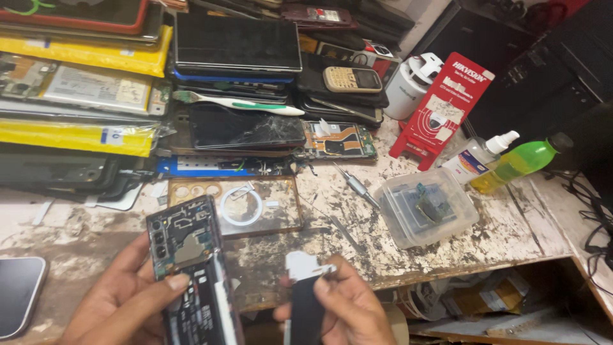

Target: The person handles a disassembled smartphone motherboard, peeling off a black adhesive strip and repositioning it on the circuit board. They then attach a small black component to the board and press it into place.

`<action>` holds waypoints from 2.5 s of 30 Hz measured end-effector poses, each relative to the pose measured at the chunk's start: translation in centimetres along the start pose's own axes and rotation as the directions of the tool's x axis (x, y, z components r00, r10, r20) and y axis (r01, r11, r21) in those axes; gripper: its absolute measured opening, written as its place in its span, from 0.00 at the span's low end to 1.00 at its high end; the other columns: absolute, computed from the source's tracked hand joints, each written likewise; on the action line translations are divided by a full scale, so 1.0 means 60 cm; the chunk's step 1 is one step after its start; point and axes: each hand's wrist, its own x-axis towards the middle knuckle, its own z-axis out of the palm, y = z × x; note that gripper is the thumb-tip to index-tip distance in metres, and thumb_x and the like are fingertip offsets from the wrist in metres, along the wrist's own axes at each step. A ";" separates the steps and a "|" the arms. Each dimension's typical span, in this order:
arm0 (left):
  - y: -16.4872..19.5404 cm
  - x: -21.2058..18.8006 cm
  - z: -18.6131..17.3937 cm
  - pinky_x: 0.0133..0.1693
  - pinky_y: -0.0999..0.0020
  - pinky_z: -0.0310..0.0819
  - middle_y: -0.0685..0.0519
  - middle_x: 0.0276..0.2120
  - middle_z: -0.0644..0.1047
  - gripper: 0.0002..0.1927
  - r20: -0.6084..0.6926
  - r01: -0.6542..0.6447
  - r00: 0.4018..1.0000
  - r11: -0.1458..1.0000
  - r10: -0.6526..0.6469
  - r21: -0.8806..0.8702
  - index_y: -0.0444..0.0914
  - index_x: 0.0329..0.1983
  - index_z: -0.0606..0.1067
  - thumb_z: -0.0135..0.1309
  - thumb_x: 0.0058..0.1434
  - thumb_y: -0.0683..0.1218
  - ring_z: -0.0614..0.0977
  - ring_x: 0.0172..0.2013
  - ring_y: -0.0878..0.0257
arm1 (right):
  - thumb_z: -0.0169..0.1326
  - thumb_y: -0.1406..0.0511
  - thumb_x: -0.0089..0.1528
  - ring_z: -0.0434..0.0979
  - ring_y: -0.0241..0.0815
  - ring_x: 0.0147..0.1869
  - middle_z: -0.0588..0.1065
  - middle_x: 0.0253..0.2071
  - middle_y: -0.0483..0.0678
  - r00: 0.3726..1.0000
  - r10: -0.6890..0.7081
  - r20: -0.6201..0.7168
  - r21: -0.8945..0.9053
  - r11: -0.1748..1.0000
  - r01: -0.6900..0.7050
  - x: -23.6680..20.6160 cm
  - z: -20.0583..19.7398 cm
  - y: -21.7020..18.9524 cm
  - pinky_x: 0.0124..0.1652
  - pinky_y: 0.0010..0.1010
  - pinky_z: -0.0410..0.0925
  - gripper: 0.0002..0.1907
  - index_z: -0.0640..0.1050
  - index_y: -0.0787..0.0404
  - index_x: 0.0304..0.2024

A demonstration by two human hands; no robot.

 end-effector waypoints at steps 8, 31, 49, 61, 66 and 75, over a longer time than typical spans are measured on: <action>0.025 0.001 0.098 0.54 0.52 0.75 0.35 0.59 0.77 0.38 -0.076 -0.341 0.934 0.934 0.350 0.105 0.29 0.77 0.56 0.51 0.63 0.31 0.80 0.57 0.49 | 0.45 0.65 0.65 0.84 0.53 0.35 0.78 0.47 0.62 0.998 0.056 0.036 0.041 0.997 -0.058 0.018 -0.042 -0.007 0.30 0.41 0.78 0.19 0.65 0.55 0.59; 0.015 0.028 0.187 0.51 0.64 0.78 0.42 0.51 0.81 0.36 -0.154 -0.141 0.975 0.984 0.157 0.111 0.36 0.72 0.59 0.49 0.58 0.33 0.82 0.50 0.61 | 0.66 0.66 0.52 0.78 0.52 0.61 0.78 0.56 0.58 0.612 -0.604 0.510 -0.804 -0.082 0.589 0.001 0.046 -0.040 0.60 0.43 0.71 0.27 0.81 0.62 0.55; 0.021 0.028 0.214 0.37 0.70 0.81 0.43 0.42 0.84 0.20 -0.257 -0.151 0.954 0.988 0.156 0.039 0.32 0.56 0.68 0.52 0.60 0.35 0.85 0.37 0.65 | 0.70 0.64 0.48 0.80 0.51 0.57 0.80 0.52 0.56 0.519 -0.601 0.608 -0.782 -0.343 0.520 0.008 0.062 -0.035 0.58 0.43 0.70 0.28 0.82 0.60 0.51; 0.002 0.034 0.181 0.39 0.70 0.79 0.46 0.46 0.85 0.20 -0.163 -0.133 0.976 0.987 0.146 0.089 0.37 0.63 0.67 0.48 0.68 0.46 0.84 0.40 0.65 | 0.71 0.60 0.47 0.78 0.50 0.54 0.79 0.51 0.54 0.494 -0.554 0.670 -0.742 -0.469 0.479 0.003 0.088 -0.025 0.53 0.41 0.70 0.30 0.82 0.59 0.52; 0.000 0.030 0.177 0.35 0.70 0.76 0.49 0.50 0.85 0.28 -0.225 -0.062 0.971 0.993 0.085 0.104 0.45 0.72 0.65 0.46 0.69 0.53 0.85 0.40 0.64 | 0.70 0.59 0.50 0.78 0.50 0.51 0.77 0.52 0.55 0.501 -0.466 0.729 -0.684 -0.506 0.526 0.021 0.113 -0.021 0.49 0.40 0.72 0.33 0.79 0.63 0.56; 0.002 0.030 0.177 0.36 0.70 0.78 0.48 0.49 0.84 0.29 -0.239 -0.041 0.968 0.985 0.080 0.165 0.48 0.75 0.60 0.43 0.70 0.52 0.86 0.43 0.65 | 0.69 0.57 0.51 0.77 0.49 0.46 0.76 0.50 0.56 0.531 -0.460 0.712 -0.701 -0.510 0.499 0.021 0.119 -0.018 0.45 0.38 0.73 0.33 0.79 0.63 0.57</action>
